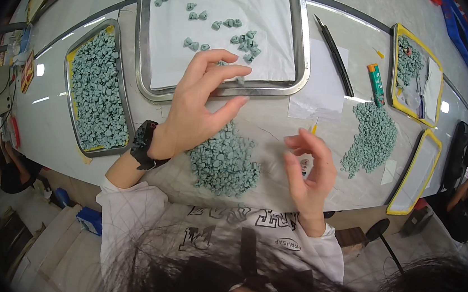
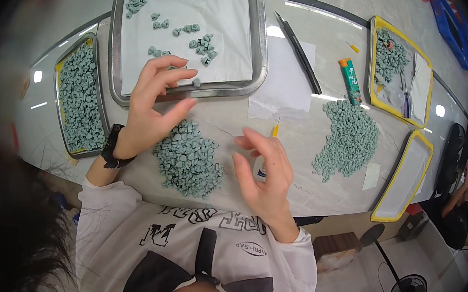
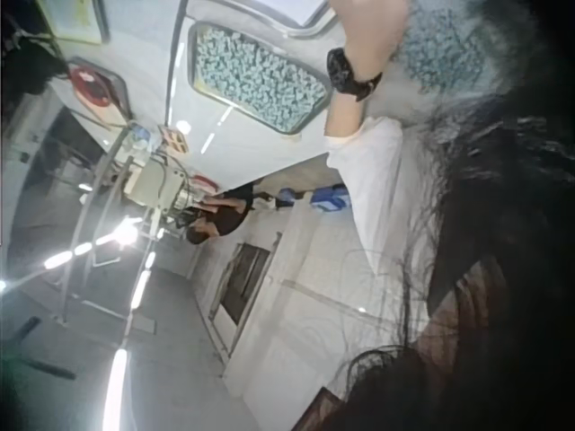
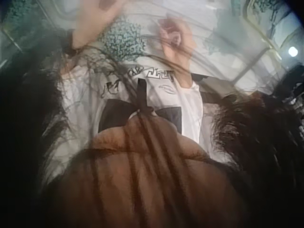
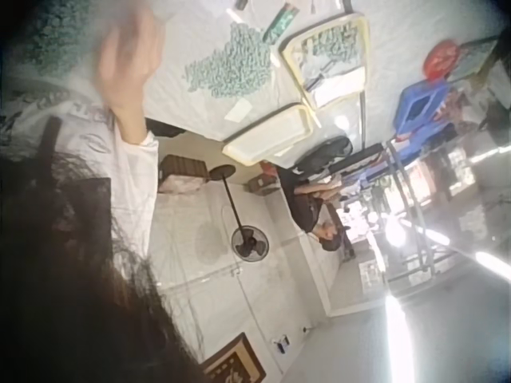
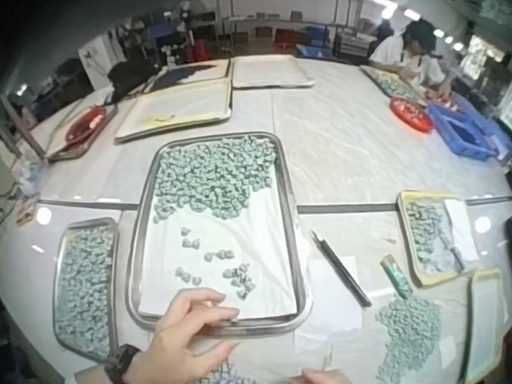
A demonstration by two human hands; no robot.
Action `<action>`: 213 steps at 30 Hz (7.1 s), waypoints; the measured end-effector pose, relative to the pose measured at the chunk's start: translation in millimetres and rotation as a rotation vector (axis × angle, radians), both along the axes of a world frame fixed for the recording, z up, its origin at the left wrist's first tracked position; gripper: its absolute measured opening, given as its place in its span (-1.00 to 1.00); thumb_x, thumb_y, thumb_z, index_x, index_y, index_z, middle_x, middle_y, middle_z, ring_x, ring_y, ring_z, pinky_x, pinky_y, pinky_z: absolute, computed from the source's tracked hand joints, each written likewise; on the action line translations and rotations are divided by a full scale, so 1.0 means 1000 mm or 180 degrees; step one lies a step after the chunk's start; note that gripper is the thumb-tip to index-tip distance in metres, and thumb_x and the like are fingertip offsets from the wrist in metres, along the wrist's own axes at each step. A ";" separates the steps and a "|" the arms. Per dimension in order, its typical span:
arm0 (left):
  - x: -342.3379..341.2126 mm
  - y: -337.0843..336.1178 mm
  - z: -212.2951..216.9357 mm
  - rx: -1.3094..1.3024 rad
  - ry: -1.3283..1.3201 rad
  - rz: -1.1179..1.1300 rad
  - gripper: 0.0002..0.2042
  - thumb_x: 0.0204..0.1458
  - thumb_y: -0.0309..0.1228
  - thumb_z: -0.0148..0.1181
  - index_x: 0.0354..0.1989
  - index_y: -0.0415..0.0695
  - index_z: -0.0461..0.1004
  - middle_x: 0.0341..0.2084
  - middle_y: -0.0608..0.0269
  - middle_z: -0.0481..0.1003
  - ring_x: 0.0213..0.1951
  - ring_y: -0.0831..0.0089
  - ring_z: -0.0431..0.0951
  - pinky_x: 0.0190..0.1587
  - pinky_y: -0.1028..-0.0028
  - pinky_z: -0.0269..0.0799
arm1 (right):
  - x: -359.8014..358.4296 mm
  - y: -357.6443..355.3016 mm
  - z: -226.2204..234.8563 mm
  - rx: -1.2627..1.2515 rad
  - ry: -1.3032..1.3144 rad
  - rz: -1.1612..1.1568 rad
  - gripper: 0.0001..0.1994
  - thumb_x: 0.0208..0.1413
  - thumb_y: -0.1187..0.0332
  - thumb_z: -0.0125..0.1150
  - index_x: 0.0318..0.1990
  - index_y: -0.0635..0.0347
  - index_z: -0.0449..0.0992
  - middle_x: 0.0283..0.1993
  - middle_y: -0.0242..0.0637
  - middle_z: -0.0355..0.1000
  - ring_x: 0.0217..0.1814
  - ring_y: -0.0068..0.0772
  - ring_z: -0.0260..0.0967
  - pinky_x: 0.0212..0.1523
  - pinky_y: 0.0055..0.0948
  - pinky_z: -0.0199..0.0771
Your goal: The person assembles small parts by applying glue to them with a glue bottle and pressing the components together by hand.
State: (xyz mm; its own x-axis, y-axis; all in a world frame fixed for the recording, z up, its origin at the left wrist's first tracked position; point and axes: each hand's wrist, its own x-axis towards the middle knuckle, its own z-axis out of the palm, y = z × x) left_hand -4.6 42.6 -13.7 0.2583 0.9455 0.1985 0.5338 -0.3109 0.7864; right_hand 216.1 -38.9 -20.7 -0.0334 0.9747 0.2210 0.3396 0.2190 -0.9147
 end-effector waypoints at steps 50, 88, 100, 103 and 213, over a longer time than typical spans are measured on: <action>0.020 -0.038 -0.007 -0.3584 -0.3017 -0.0773 -0.75 0.05 -0.66 0.09 -0.06 -0.36 0.37 -0.10 0.04 0.41 -0.11 0.44 0.49 0.00 0.42 0.48 | 0.009 -0.004 -0.005 0.0793 0.0897 0.0543 -0.45 0.17 -0.17 -0.08 -0.12 0.24 0.34 -0.42 -0.12 0.49 -0.33 -0.05 0.45 -0.34 -0.29 0.46; 0.019 -0.037 -0.009 -0.3657 -0.2857 -0.0801 -0.74 0.05 -0.64 0.09 -0.05 -0.37 0.39 -0.17 0.06 0.49 -0.15 0.41 0.56 -0.06 0.47 0.49 | 0.008 0.002 0.000 0.0408 0.0562 0.0768 -0.61 0.14 0.07 -0.05 -0.27 0.29 0.44 -0.51 -0.16 0.49 -0.17 0.06 0.50 -0.36 -0.25 0.48; 0.024 -0.038 -0.012 -0.3833 -0.3094 -0.0695 -0.77 0.09 -0.58 0.07 -0.06 -0.30 0.36 -0.16 0.10 0.44 -0.19 0.47 0.53 -0.11 0.48 0.47 | 0.032 0.012 -0.016 0.0373 -0.2327 0.0572 -0.52 -0.37 0.60 0.17 -0.11 0.16 0.48 -0.19 -0.21 0.37 0.02 -0.04 0.30 0.00 -0.14 0.33; 0.017 -0.038 -0.013 -0.3831 -0.3063 -0.0737 -0.77 0.10 -0.56 0.06 -0.06 -0.30 0.36 -0.15 0.11 0.44 -0.19 0.46 0.53 -0.11 0.49 0.46 | 0.042 0.001 -0.005 0.0478 -0.2295 0.0242 -0.57 -0.33 0.62 0.18 -0.15 0.19 0.49 -0.22 -0.21 0.35 -0.07 -0.08 0.31 -0.08 -0.16 0.33; 0.020 -0.050 -0.004 -0.2719 -0.2838 -0.0924 -0.75 0.02 -0.76 0.05 -0.10 -0.38 0.39 -0.11 0.05 0.38 -0.16 0.46 0.50 -0.14 0.52 0.49 | -0.007 0.005 0.011 0.0144 -0.0175 0.0435 -0.80 -0.21 0.66 0.24 -0.36 0.31 0.47 -0.41 -0.20 0.42 -0.41 -0.36 0.35 -0.41 -0.50 0.35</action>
